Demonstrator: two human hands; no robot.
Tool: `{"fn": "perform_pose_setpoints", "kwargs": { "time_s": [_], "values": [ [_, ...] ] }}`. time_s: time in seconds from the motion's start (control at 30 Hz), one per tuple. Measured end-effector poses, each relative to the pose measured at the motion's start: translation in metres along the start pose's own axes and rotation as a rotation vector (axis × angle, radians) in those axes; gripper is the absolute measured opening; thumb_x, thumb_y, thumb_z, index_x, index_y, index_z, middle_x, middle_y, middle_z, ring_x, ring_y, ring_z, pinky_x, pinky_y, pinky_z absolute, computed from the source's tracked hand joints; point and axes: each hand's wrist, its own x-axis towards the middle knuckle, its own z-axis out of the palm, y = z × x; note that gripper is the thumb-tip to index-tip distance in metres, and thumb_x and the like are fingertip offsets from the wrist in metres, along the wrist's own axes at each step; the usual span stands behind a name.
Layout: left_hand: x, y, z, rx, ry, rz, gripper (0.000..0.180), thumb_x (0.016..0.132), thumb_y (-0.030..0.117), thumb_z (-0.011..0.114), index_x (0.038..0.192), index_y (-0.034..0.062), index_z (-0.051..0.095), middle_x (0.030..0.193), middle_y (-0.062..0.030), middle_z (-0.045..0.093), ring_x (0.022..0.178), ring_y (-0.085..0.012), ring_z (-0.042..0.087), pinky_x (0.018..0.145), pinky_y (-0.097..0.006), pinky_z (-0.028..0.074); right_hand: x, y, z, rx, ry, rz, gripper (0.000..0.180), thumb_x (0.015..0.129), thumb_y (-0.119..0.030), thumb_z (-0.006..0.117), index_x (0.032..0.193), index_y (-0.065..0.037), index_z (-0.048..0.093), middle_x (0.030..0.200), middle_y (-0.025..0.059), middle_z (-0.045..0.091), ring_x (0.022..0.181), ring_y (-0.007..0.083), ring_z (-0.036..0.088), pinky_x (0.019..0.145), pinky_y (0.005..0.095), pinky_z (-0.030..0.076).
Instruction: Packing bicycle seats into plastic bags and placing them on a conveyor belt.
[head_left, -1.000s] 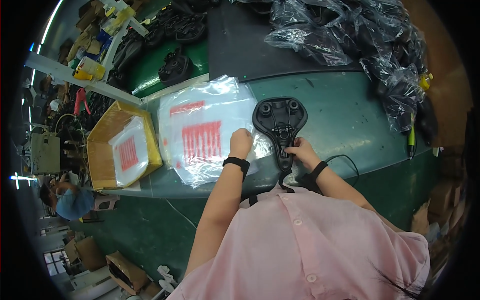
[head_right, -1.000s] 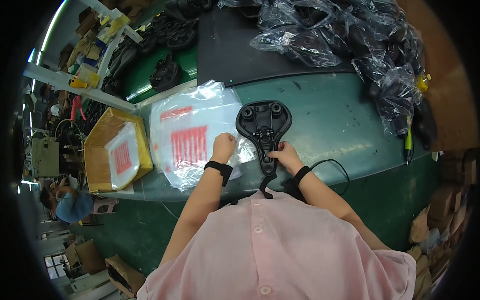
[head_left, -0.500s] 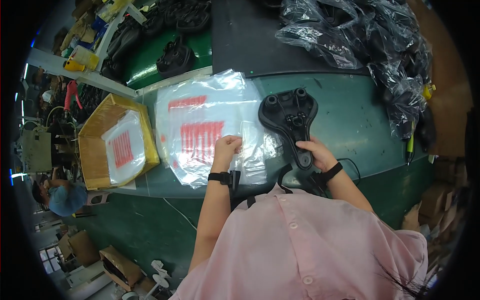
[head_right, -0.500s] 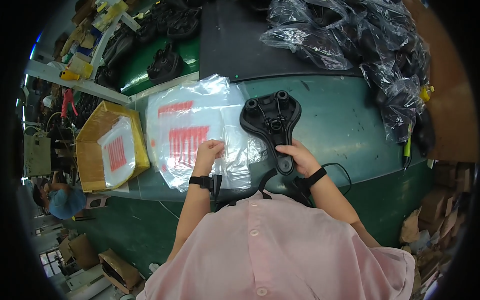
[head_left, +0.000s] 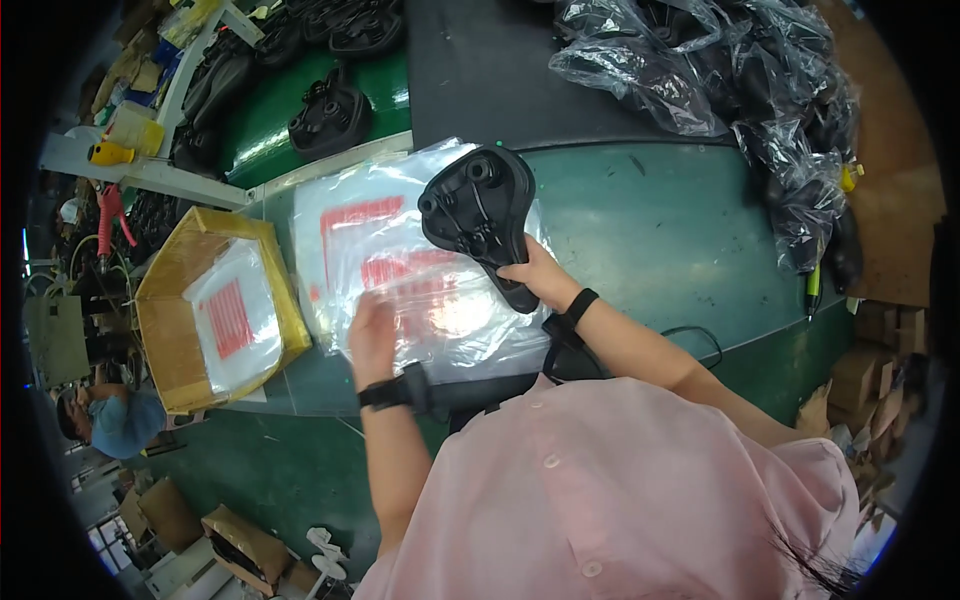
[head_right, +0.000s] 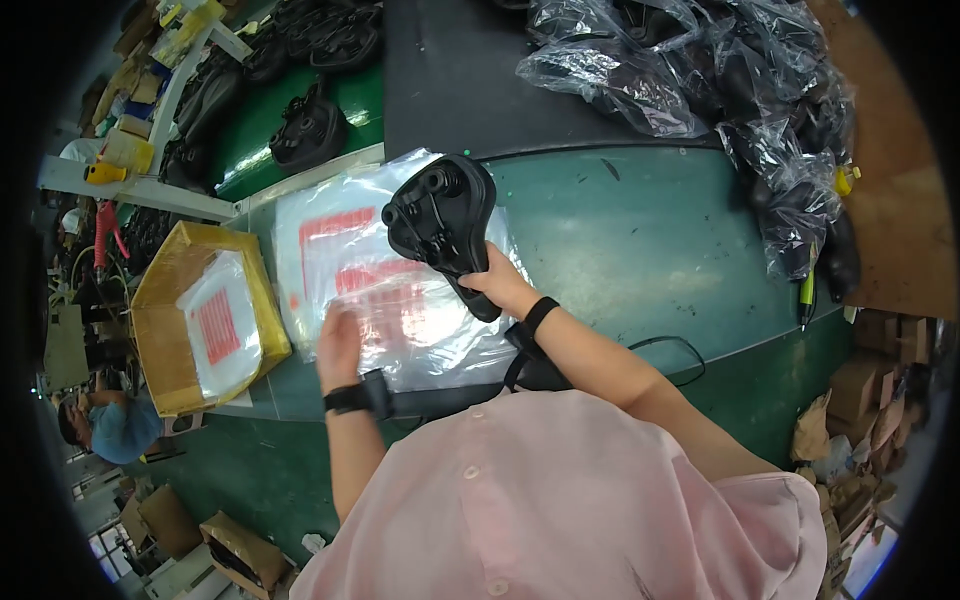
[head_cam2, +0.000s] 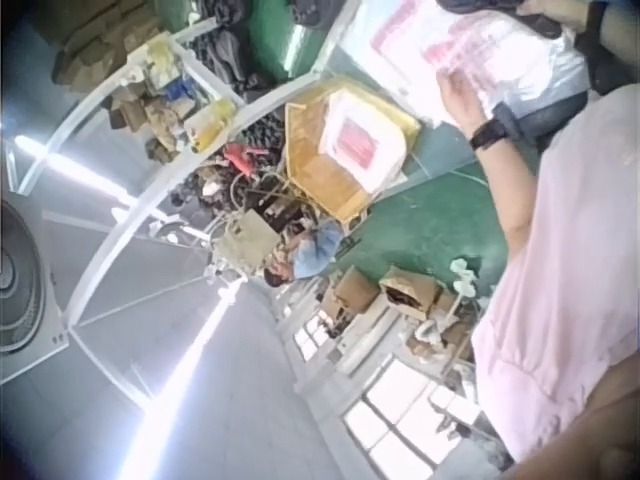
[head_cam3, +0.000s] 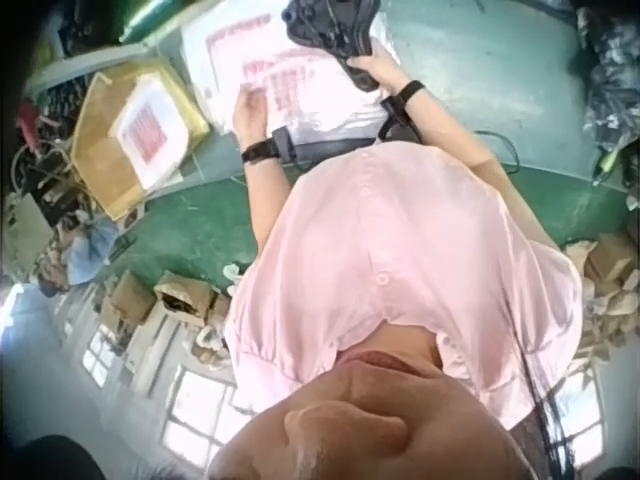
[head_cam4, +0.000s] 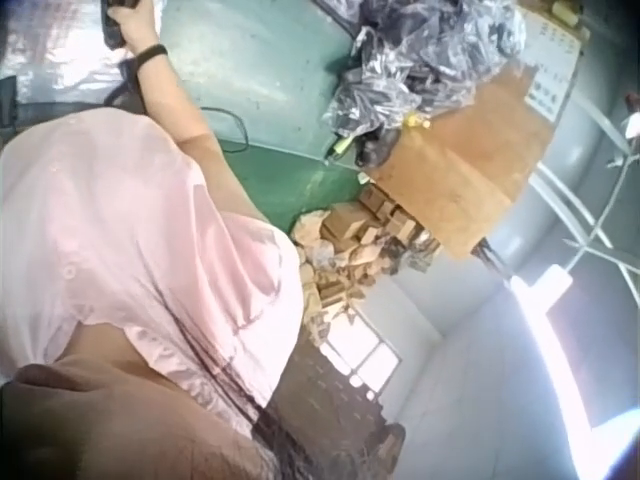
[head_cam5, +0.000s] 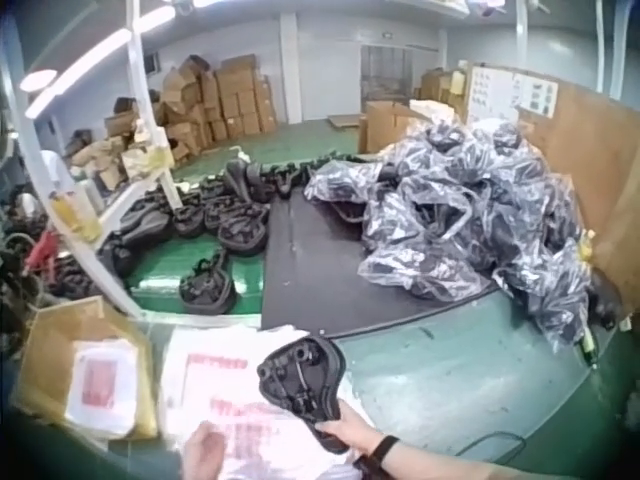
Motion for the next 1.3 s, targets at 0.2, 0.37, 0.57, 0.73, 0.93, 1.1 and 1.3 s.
{"fn": "perform_pose_setpoints", "kwargs": {
  "time_s": [0.2, 0.37, 0.57, 0.73, 0.93, 1.1, 1.3],
  "values": [
    [-0.034, 0.048, 0.031, 0.483, 0.010, -0.155, 0.016, 0.091, 0.017, 0.056, 0.097, 0.0032, 0.062, 0.065, 0.0080, 0.040, 0.053, -0.0031, 0.036, 0.049, -0.020, 0.030, 0.002, -0.015, -0.026, -0.364, 0.040, -0.186, 0.062, 0.068, -0.002, 0.067, 0.124, 0.002, 0.043, 0.109, 0.0116, 0.059, 0.100, 0.0228, 0.056, 0.091, 0.0306, 0.042],
    [-0.003, 0.029, 0.041, 0.547, 0.009, -0.053, 0.023, 0.090, 0.018, 0.058, 0.102, -0.0004, 0.065, 0.064, 0.0091, 0.045, 0.050, -0.0014, 0.037, 0.044, -0.019, 0.031, -0.021, -0.070, -0.001, -0.407, -0.091, -0.445, 0.062, 0.069, -0.005, 0.070, 0.125, -0.001, 0.043, 0.107, 0.0179, 0.059, 0.101, 0.0248, 0.059, 0.088, 0.0316, 0.044],
    [0.022, 0.017, 0.032, 0.286, 0.061, 0.059, 0.019, 0.093, 0.018, 0.052, 0.100, 0.0047, 0.062, 0.086, 0.0020, 0.062, 0.069, -0.0054, 0.057, 0.053, -0.018, 0.041, -0.014, -0.049, 0.015, -1.090, -0.252, -0.690, 0.058, 0.065, -0.004, 0.068, 0.119, -0.010, 0.047, 0.104, 0.0145, 0.057, 0.099, 0.0344, 0.056, 0.079, 0.0428, 0.048],
    [-0.034, 0.051, 0.100, 1.011, -0.024, 0.392, 0.027, 0.089, 0.014, 0.060, 0.065, 0.0017, 0.064, 0.052, 0.0050, 0.042, 0.045, -0.0065, 0.038, 0.042, -0.025, 0.027, -0.007, -0.027, 0.027, -1.200, -0.328, -0.352, 0.056, 0.069, -0.007, 0.068, 0.120, -0.011, 0.043, 0.100, 0.0182, 0.057, 0.092, 0.0387, 0.059, 0.075, 0.0471, 0.048],
    [-0.056, 0.048, 0.128, 1.346, -0.376, 0.776, 0.014, 0.079, 0.004, 0.061, 0.090, 0.0010, 0.071, 0.074, -0.0115, 0.068, 0.062, -0.0166, 0.063, 0.059, -0.029, 0.047, -0.018, -0.049, 0.024, -0.583, -0.270, -0.012, 0.046, 0.069, -0.012, 0.068, 0.110, 0.002, 0.054, 0.097, 0.0184, 0.063, 0.087, 0.0290, 0.061, 0.077, 0.0361, 0.048],
    [-0.086, -0.001, 0.164, 1.492, -1.269, 0.430, 0.031, 0.086, 0.018, 0.050, 0.115, 0.0097, 0.057, 0.085, -0.0080, 0.064, 0.072, -0.0209, 0.064, 0.058, -0.034, 0.050, -0.003, -0.051, 0.041, -0.269, -0.159, -0.142, 0.060, 0.078, -0.020, 0.070, 0.128, 0.003, 0.045, 0.113, 0.0127, 0.058, 0.105, 0.0196, 0.053, 0.092, 0.0305, 0.042],
    [-0.024, -0.002, 0.222, 1.030, -0.944, 0.477, 0.019, 0.081, 0.010, 0.063, 0.100, 0.0080, 0.064, 0.084, -0.0095, 0.063, 0.070, -0.0232, 0.060, 0.066, -0.032, 0.049, 0.024, -0.121, -0.046, 0.034, 0.025, -0.205, 0.083, 0.074, -0.011, 0.076, 0.141, 0.000, 0.029, 0.140, 0.0184, 0.038, 0.118, 0.0238, 0.048, 0.095, 0.0344, 0.044]
  ]
}}
